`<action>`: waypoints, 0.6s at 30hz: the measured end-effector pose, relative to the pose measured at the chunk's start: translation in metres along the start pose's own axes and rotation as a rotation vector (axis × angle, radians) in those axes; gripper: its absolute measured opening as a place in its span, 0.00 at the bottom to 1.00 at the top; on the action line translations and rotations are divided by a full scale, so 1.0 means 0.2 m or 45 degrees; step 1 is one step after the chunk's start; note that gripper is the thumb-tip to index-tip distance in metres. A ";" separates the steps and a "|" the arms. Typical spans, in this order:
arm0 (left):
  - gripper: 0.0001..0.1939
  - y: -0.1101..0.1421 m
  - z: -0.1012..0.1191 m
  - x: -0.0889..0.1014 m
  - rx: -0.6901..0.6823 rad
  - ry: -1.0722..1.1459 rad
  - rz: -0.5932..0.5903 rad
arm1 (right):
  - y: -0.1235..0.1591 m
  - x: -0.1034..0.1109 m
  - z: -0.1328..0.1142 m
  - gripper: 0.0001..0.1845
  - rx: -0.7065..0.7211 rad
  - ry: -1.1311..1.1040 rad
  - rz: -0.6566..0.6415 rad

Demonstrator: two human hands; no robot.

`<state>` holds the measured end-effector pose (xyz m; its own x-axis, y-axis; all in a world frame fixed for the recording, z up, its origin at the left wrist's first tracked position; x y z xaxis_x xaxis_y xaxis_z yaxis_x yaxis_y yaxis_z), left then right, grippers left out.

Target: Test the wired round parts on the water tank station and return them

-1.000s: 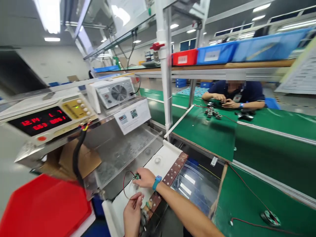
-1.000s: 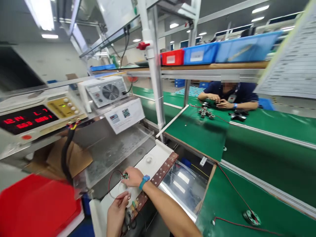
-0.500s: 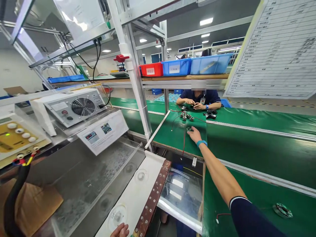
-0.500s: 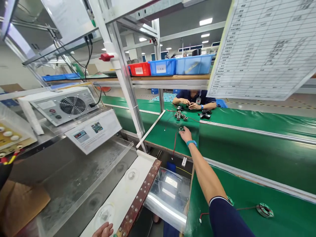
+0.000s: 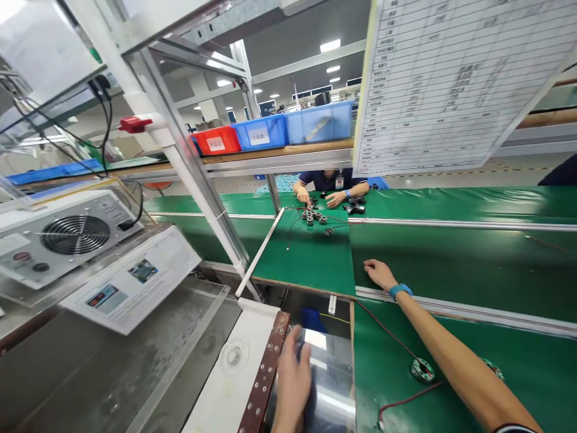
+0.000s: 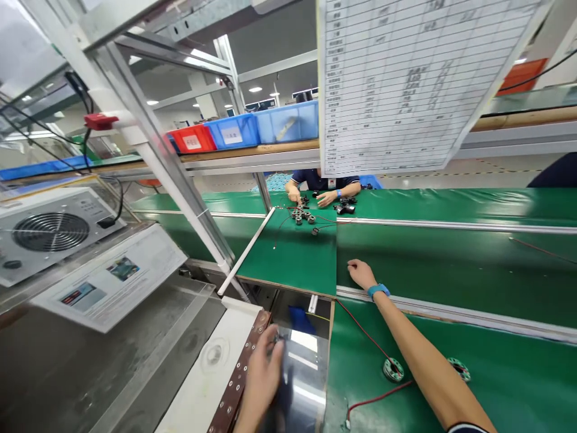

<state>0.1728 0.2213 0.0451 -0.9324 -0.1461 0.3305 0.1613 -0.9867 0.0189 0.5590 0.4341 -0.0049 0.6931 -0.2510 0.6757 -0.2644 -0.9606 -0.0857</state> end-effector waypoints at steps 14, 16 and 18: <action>0.34 -0.17 0.18 -0.83 -0.084 -0.257 -0.500 | 0.03 -0.03 -0.05 0.29 0.249 0.152 -0.115; 0.34 -0.19 0.18 -0.82 -0.083 -0.232 -0.488 | 0.00 -0.05 -0.08 0.37 0.272 0.193 -0.133; 0.34 -0.20 0.15 -0.82 -0.007 -0.154 -0.484 | -0.03 -0.08 -0.13 0.40 0.307 0.229 -0.154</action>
<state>0.3286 0.2869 0.0191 -0.8805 0.2386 0.4097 -0.1900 -0.9693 0.1563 0.5330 0.4464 0.0036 0.5744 -0.1290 0.8084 -0.0062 -0.9882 -0.1533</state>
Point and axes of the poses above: each hand's wrist, its own y-axis away from the middle knuckle, its own x-axis out of the back of the hand, z = x × y, the point moved 7 cm from there along -y, towards the middle knuckle
